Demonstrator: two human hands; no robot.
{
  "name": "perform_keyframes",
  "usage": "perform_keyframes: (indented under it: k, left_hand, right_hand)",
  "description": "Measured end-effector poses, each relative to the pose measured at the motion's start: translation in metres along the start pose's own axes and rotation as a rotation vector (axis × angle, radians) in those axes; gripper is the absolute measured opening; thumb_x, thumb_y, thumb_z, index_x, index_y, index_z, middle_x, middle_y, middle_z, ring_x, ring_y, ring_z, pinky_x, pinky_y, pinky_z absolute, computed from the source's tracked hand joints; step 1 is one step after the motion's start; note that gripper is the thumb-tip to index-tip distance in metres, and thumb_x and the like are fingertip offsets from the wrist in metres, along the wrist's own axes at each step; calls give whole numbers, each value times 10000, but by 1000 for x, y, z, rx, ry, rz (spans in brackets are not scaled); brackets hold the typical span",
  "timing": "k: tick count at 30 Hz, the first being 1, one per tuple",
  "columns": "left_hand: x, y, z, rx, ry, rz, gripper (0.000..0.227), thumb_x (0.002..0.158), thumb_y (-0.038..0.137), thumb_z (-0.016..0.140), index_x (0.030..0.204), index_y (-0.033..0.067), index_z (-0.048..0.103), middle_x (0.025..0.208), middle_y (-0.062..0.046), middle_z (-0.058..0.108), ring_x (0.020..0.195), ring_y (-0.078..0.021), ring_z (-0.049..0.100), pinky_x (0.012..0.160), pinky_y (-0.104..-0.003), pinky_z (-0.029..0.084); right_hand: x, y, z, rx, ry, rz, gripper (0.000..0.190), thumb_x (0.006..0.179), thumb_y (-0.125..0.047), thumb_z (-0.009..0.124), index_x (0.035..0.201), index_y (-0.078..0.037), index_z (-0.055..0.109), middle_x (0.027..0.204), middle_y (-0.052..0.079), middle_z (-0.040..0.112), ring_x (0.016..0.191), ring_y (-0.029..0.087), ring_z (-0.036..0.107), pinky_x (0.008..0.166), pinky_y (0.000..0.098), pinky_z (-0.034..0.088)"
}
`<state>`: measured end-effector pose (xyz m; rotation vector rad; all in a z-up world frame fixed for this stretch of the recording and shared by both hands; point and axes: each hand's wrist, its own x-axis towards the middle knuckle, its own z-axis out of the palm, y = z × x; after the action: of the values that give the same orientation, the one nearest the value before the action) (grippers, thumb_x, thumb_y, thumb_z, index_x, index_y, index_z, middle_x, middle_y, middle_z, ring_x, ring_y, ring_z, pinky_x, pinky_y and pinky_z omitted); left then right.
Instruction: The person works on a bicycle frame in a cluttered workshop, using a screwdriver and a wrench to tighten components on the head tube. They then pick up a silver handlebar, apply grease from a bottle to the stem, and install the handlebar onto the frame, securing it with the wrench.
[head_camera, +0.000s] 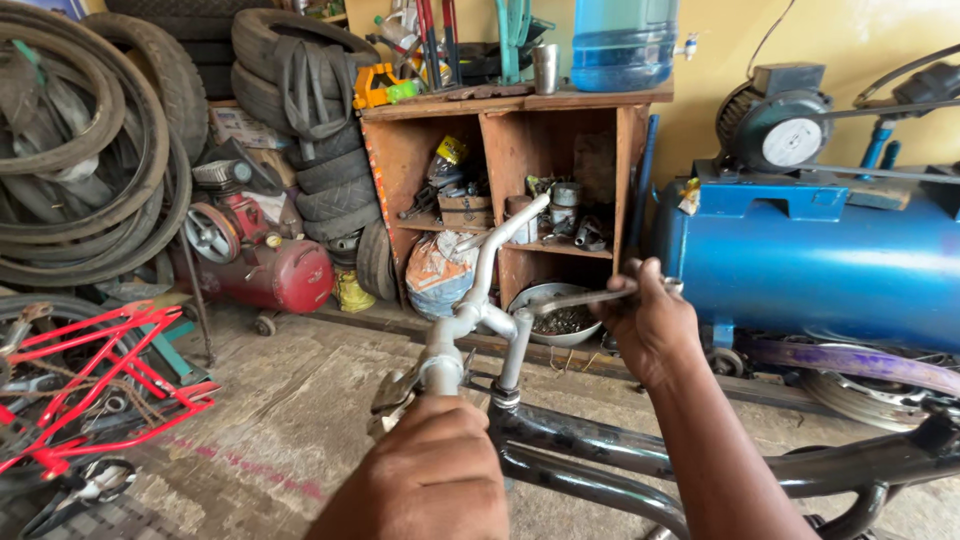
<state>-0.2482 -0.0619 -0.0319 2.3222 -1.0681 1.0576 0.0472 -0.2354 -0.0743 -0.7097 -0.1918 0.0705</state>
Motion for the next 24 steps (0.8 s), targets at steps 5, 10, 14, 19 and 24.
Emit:
perform_keyframes:
  k: [5, 10, 14, 19, 24]
  left_hand:
    - [-20, -27, 28, -92, 44, -36, 324, 979, 177, 660, 669, 118, 589, 680, 5, 555, 708, -147, 632, 887, -351, 563]
    - [-32, -38, 41, -112, 105, -54, 265, 954, 185, 694, 707, 110, 636, 689, 14, 600, 730, -135, 666, 907, -344, 567]
    - [-33, -40, 36, -119, 77, 21, 213, 919, 206, 709, 742, 107, 645, 730, 19, 623, 784, -134, 687, 916, -334, 557]
    - [-30, -40, 32, -186, 79, -13, 207, 953, 245, 721, 799, 111, 692, 741, 32, 623, 787, -110, 689, 910, -313, 558]
    - [-26, -38, 39, -151, 104, -38, 263, 950, 306, 723, 744, 143, 700, 686, 56, 624, 746, -80, 686, 906, -305, 566]
  right_hand:
    - [9, 2, 22, -991, -307, -331, 481, 1023, -471, 505, 1220, -44, 606, 1083, 135, 642, 1023, 262, 621, 934, 473, 536]
    - [8, -3, 49, -1509, -789, -307, 774, 989, -599, 485, 1475, -4, 393, 1421, 240, 507, 1328, 340, 507, 1070, 440, 432]
    - [8, -7, 52, -1480, -912, -174, 713, 993, -608, 366, 1402, -51, 542, 1320, 166, 667, 1272, 255, 619, 1055, 371, 486]
    - [12, -1, 54, -1423, -865, -175, 495, 1052, -438, 492, 1234, -35, 715, 1088, 147, 774, 1027, 209, 679, 946, 363, 558]
    - [18, -5, 64, -1461, -974, -65, 288, 967, -260, 653, 1182, -118, 782, 970, 54, 802, 874, 154, 685, 830, 355, 567]
